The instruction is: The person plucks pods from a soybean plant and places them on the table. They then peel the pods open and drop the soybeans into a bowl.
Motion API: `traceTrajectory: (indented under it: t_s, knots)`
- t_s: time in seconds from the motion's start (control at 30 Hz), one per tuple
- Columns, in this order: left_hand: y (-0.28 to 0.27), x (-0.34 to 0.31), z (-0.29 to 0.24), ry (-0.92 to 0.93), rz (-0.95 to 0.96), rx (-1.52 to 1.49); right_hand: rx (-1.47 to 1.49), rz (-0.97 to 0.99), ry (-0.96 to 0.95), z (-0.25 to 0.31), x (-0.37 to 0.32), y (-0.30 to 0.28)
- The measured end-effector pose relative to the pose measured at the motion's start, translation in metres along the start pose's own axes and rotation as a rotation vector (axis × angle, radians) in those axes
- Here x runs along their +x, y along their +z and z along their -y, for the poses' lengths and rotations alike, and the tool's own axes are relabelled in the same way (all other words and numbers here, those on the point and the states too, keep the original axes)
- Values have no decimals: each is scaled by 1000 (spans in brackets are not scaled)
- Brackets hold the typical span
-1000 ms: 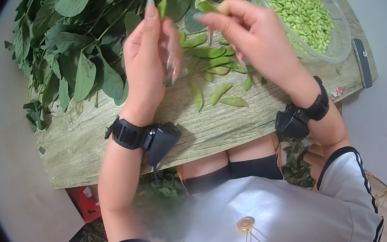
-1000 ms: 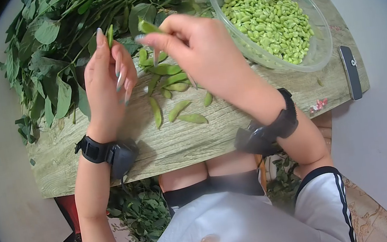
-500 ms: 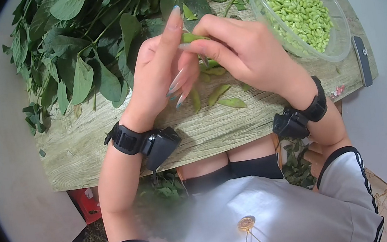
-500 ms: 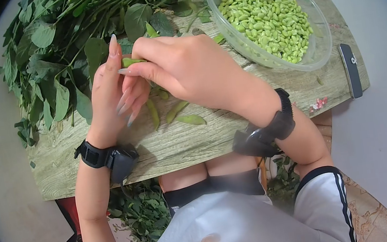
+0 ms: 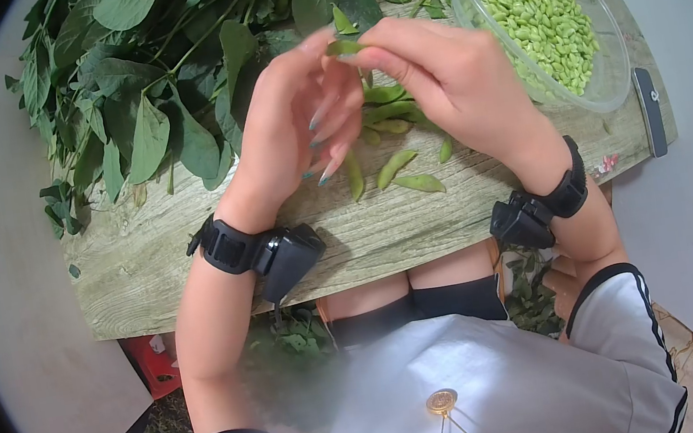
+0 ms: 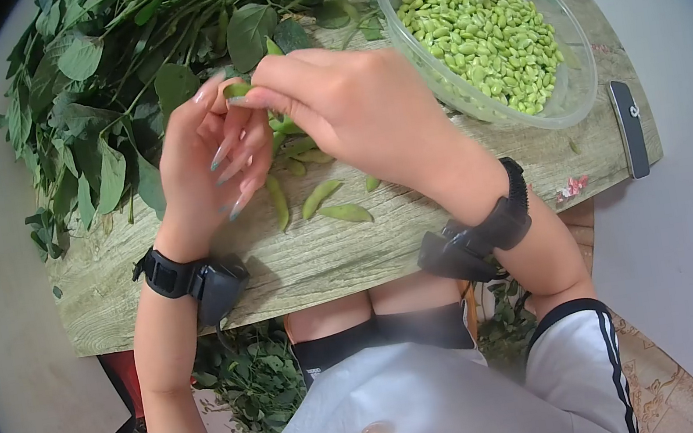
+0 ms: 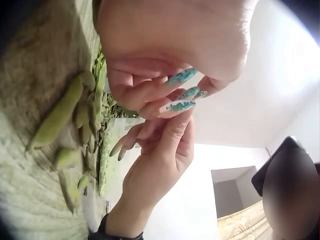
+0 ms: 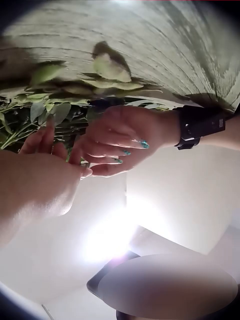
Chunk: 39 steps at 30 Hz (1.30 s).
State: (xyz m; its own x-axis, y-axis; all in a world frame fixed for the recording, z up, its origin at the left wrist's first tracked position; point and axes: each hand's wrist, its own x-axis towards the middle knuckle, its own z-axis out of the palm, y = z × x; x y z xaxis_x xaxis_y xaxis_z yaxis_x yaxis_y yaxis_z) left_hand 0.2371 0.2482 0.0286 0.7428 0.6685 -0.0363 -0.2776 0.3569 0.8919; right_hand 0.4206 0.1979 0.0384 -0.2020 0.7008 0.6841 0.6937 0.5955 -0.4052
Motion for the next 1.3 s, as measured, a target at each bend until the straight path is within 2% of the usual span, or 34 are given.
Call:
traceTrajectory:
  t_s: [0.03,0.1,0.63,0.7,0.8,1.1,1.3]
  knots:
    - [0,-1,1,1,-1,-1,0,2,0,1,0,-3]
    - [2,-4,1,37,50,-2,-60,131,42,3,1,-10]
    - [3,0,0,-32,68,78,-176,147,-77,-3,-1,-8]
    - [14,1,-1,-28,-110,68,-186,159,-76,-3,-2,-8]
    - [8,1,1,-28,-64,64,-171,156,-93,-6,-2,-7]
    - [13,1,1,-26,-119,92,-175,158,-93,-5,-2,-8]
    - [7,2,4,-24,-71,111,-177,174,-77,-4,-3,-7]
